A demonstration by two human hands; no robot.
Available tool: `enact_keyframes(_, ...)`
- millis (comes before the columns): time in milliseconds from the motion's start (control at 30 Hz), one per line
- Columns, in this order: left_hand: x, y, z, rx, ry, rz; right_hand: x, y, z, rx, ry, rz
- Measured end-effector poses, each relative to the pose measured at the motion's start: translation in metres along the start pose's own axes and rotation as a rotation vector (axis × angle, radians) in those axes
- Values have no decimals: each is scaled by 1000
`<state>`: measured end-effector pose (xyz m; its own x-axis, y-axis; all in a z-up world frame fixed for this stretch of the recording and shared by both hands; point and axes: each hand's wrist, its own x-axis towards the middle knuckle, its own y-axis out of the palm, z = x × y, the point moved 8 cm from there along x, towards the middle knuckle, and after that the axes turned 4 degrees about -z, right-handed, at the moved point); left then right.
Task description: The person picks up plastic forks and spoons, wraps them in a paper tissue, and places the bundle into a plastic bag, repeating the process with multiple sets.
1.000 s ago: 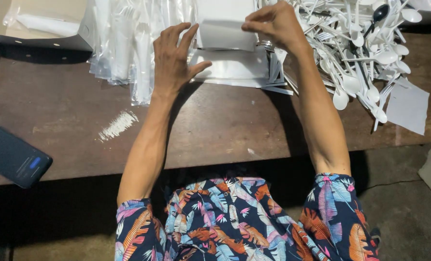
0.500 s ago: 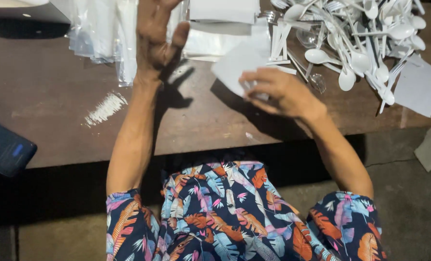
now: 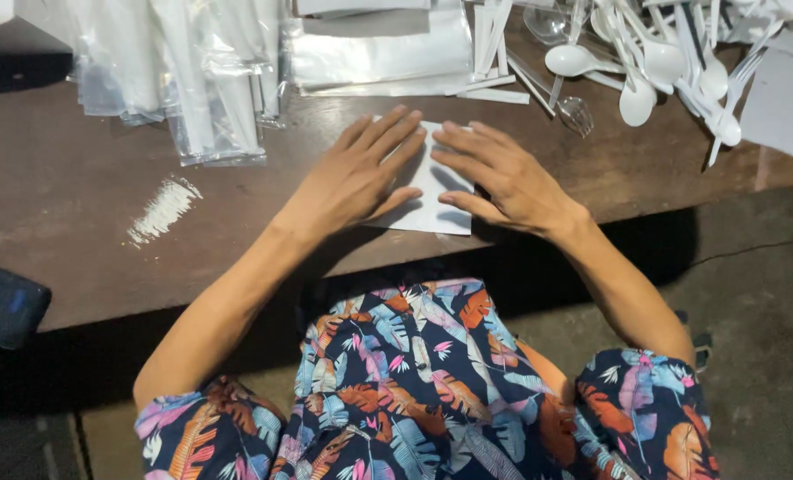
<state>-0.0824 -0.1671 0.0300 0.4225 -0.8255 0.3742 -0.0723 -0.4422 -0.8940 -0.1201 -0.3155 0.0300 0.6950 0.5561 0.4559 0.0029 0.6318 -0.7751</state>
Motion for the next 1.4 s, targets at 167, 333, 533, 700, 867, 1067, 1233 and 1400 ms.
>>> enact_keyframes(167,-28,12,8,160,-188,163,0,21,-10,-312,49,140)
enact_keyframes(333,-34,2,3,161,-286,181,4,27,-21,-286,49,171)
enact_keyframes(533,-41,5,13,139,-365,241,-1,21,-17,-243,77,181)
enact_keyframes(700,-40,5,12,144,-375,259,-9,10,-22,-240,89,149)
enact_keyframes(867,-38,4,17,246,-327,212,-7,-39,-36,-116,-93,-142)
enact_keyframes(1067,17,-14,17,239,-77,-48,-60,-114,-122,-577,290,-141)
enact_keyframes(1233,93,30,26,175,-51,83,-75,-115,-156,-652,389,-97)
enact_keyframes(1400,150,73,23,111,31,58,-77,-110,-171,-692,408,-146)
